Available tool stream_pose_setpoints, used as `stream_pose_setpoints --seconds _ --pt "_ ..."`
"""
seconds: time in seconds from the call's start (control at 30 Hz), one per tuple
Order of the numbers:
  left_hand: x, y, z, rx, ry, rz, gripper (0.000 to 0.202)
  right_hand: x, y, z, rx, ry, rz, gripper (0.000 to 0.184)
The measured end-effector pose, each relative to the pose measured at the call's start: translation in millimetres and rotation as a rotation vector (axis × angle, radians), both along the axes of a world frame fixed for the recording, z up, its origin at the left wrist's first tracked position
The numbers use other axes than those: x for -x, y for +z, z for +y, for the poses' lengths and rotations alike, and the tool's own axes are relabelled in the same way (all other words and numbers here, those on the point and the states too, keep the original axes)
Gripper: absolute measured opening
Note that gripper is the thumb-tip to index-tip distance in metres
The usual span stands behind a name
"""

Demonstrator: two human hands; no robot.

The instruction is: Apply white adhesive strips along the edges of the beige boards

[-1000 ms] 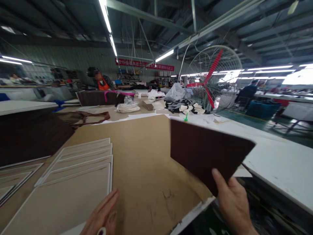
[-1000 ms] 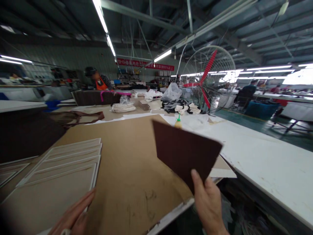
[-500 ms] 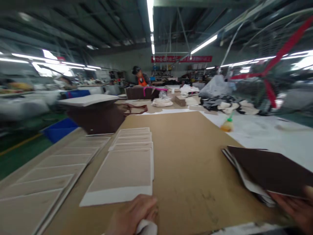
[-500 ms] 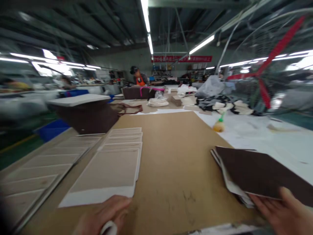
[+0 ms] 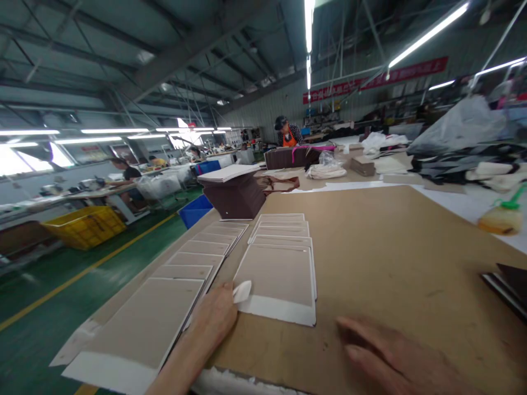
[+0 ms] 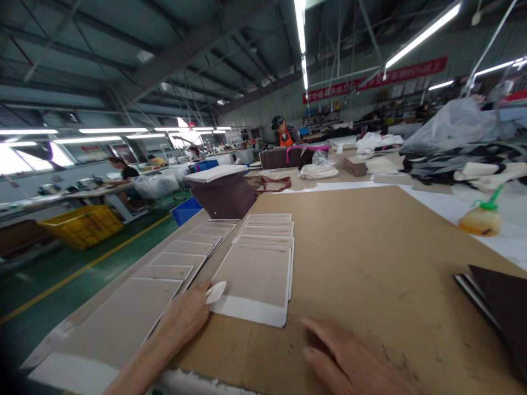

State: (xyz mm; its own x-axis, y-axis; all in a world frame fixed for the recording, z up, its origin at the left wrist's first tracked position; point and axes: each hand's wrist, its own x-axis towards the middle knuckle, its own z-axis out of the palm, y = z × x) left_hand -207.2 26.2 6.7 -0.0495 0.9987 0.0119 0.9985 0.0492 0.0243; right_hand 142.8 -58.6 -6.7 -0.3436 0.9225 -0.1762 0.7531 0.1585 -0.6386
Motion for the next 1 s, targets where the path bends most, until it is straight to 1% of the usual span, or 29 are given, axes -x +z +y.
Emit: stream_pose_setpoints --seconds 0.07,0.1,0.17,0.23,0.3,0.43,0.5,0.6,0.67,0.8,0.9,1.0 --pt "2.9 -2.8 -1.9 -0.02 -0.005 -0.025 0.035 29.0 16.3 17.1 -0.024 0.111 -0.066 0.058" --pt "5.0 -3.4 -2.6 -0.029 -0.009 -0.041 0.034 41.6 20.2 23.0 -0.066 0.149 -0.081 0.058" --pt "9.8 -4.2 -3.4 -0.041 -0.017 -0.078 0.032 60.0 21.1 28.4 -0.147 0.181 -0.093 0.057" --pt "14.1 -5.3 -4.5 -0.046 -0.022 -0.112 0.031 68.7 18.5 26.0 -0.179 0.161 -0.081 0.056" --pt "17.0 -7.1 -6.7 -0.047 -0.027 -0.136 0.032 70.2 17.9 19.6 -0.138 0.121 -0.037 0.055" --pt "19.7 -11.1 -12.4 -0.048 -0.051 -0.169 0.034 67.2 21.1 11.8 0.117 -0.014 0.176 0.056" --pt "21.2 -12.7 -13.8 -0.051 -0.054 -0.185 0.034 67.2 18.6 14.8 0.167 -0.098 0.285 0.057" --pt "24.9 -14.6 -14.5 -0.056 -0.043 -0.201 0.035 68.6 8.9 23.8 0.101 -0.181 0.38 0.052" --pt "27.7 -15.5 -15.4 -0.051 -0.044 -0.207 0.035 69.0 2.2 27.3 0.071 -0.194 0.396 0.05" --pt "30.8 -16.6 -19.0 -0.032 -0.045 -0.222 0.034 68.4 -6.8 23.3 0.031 -0.207 0.321 0.059" --pt "30.3 -16.9 -21.1 -0.023 -0.041 -0.236 0.032 67.1 -9.4 20.4 0.016 -0.235 0.27 0.064" --pt "29.2 -15.9 -21.9 -0.02 -0.055 -0.254 0.03 65.2 -5.6 23.7 0.052 -0.223 0.355 0.06"
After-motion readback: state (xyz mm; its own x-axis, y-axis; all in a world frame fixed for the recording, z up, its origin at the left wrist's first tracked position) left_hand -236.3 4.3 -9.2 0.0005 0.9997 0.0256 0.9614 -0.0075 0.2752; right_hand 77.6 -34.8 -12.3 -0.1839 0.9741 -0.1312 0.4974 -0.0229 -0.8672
